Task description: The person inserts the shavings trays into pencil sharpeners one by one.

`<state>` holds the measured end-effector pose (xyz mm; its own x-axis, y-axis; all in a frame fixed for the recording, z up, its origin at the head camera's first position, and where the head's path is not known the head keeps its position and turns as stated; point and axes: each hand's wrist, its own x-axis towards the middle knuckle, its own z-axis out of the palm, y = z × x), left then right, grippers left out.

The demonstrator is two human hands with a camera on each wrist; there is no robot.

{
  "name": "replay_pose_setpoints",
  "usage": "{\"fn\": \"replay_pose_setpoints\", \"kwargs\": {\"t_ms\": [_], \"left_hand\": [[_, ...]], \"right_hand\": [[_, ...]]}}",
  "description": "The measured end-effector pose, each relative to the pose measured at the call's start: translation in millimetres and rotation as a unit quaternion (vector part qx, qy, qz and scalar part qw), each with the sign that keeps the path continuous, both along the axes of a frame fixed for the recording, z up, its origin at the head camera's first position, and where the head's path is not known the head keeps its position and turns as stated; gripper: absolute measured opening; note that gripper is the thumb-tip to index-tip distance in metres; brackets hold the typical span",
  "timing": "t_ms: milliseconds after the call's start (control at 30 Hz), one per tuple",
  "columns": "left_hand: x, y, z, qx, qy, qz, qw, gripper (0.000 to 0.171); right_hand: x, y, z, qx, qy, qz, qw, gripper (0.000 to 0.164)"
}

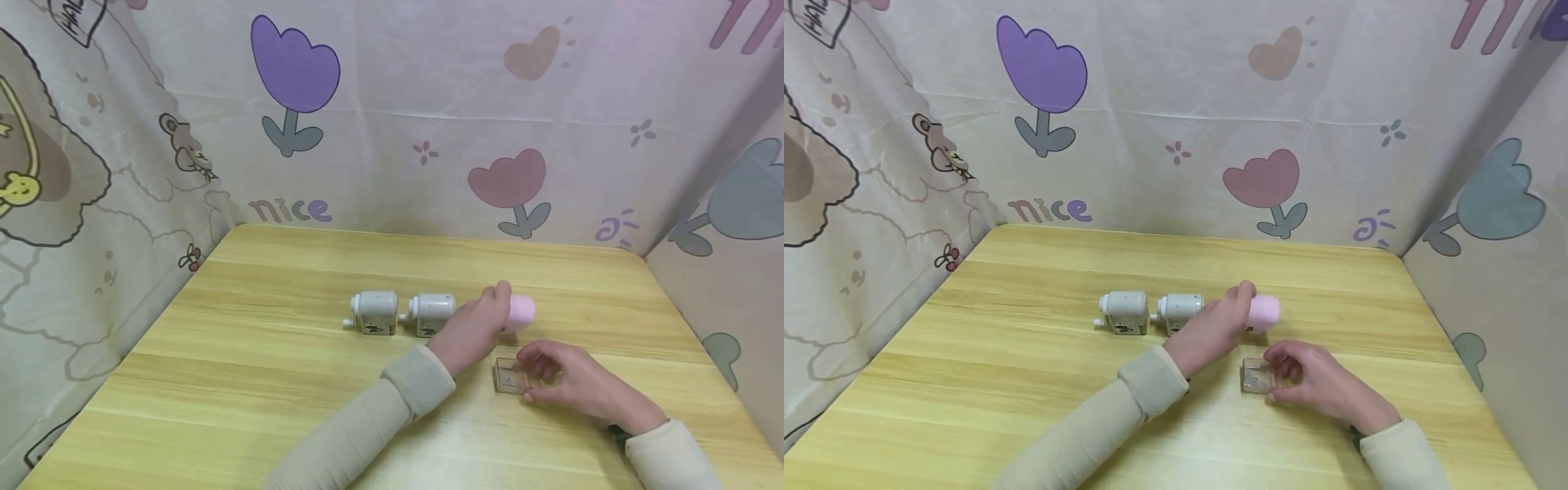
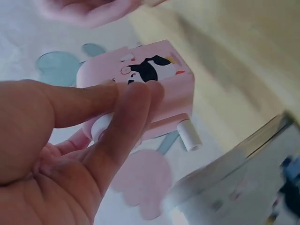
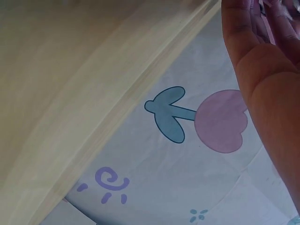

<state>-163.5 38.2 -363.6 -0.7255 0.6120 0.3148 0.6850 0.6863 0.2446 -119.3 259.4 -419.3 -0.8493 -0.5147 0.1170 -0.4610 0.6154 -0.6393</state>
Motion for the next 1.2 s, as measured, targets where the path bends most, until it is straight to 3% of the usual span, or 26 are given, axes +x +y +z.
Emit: {"fn": "replay_pose_setpoints", "kwargs": {"t_ms": [233, 400, 633, 933, 1200], "left_hand": [[21.6, -27, 29.0, 0.044, -0.076, -0.023, 0.9959, 0.039], [40.6, -50, 36.6, 0.045, -0.097, -0.037, 0.9936, 0.034], [55.7, -70, 25.7, 0.034, -0.163, -0.033, 0.9855, 0.037], [49.0, -78, 5.2, 0.026, -0.138, -0.04, 0.9894, 0.041], [45.5, -75, -2.5, 0.034, -0.157, -0.032, 0.9866, 0.04]], "right_hand": [[-0.9, 1, -1.6, -0.005, 0.006, -0.001, 1.0, 0.052], [-0.8, 1, -1.6, -0.003, 0.002, -0.002, 1.0, 0.052], [-0.2, 0, 0.3, 0.005, -0.01, -0.003, 1.0, 0.055], [0.3, 0, 1.4, 0.008, -0.007, -0.006, 1.0, 0.056], [0.3, -2, 2.5, 0.013, 0.001, -0.006, 1.0, 0.054]]}}
